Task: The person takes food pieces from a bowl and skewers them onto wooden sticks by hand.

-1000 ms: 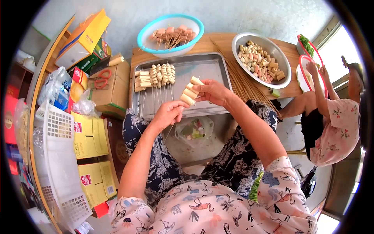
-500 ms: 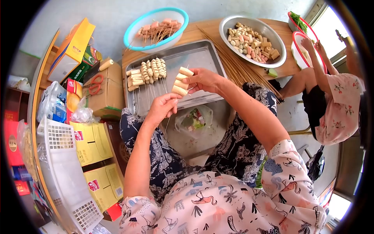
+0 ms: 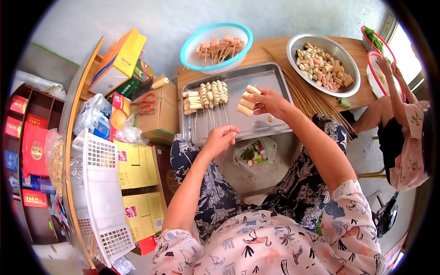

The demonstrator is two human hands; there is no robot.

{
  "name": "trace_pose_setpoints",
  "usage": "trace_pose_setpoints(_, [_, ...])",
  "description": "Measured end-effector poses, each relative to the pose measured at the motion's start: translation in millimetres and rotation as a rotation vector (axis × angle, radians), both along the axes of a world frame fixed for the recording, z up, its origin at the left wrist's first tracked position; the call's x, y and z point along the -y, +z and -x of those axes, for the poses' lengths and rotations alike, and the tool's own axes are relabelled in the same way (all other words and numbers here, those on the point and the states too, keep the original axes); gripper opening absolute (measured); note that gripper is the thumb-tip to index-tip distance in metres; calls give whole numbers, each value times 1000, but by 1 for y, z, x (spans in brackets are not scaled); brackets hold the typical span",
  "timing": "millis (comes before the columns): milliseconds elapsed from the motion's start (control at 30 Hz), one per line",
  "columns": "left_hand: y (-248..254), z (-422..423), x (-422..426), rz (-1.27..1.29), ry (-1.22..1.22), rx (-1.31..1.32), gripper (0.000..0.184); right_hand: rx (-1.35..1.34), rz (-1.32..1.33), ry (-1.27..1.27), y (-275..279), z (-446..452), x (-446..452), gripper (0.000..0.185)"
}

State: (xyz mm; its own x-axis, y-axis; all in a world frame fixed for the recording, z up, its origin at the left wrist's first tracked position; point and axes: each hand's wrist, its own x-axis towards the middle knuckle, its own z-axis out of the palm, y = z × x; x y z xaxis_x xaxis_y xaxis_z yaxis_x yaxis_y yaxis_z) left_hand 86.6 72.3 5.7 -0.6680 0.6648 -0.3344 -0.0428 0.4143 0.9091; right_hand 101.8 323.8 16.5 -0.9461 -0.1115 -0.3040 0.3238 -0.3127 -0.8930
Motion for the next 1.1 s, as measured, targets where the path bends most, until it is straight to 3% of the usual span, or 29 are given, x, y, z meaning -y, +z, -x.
trace_pose_setpoints(167, [3,2,14,-79,110,-13,18,-2,51,-129,12,-2,-3,42])
trace_pose_setpoints(300, [-4,9,31,-113,213,-40,17,-38,-58,-135,9,-7,-12,42])
trace_pose_setpoints(633, [-27,61,83,113,609,-182,17,-27,-132,-63,22,-24,-17,35])
trace_pose_setpoints(1100, [-71,136,105,145,635,-151,17,19,-170,43,17,-11,-6,30])
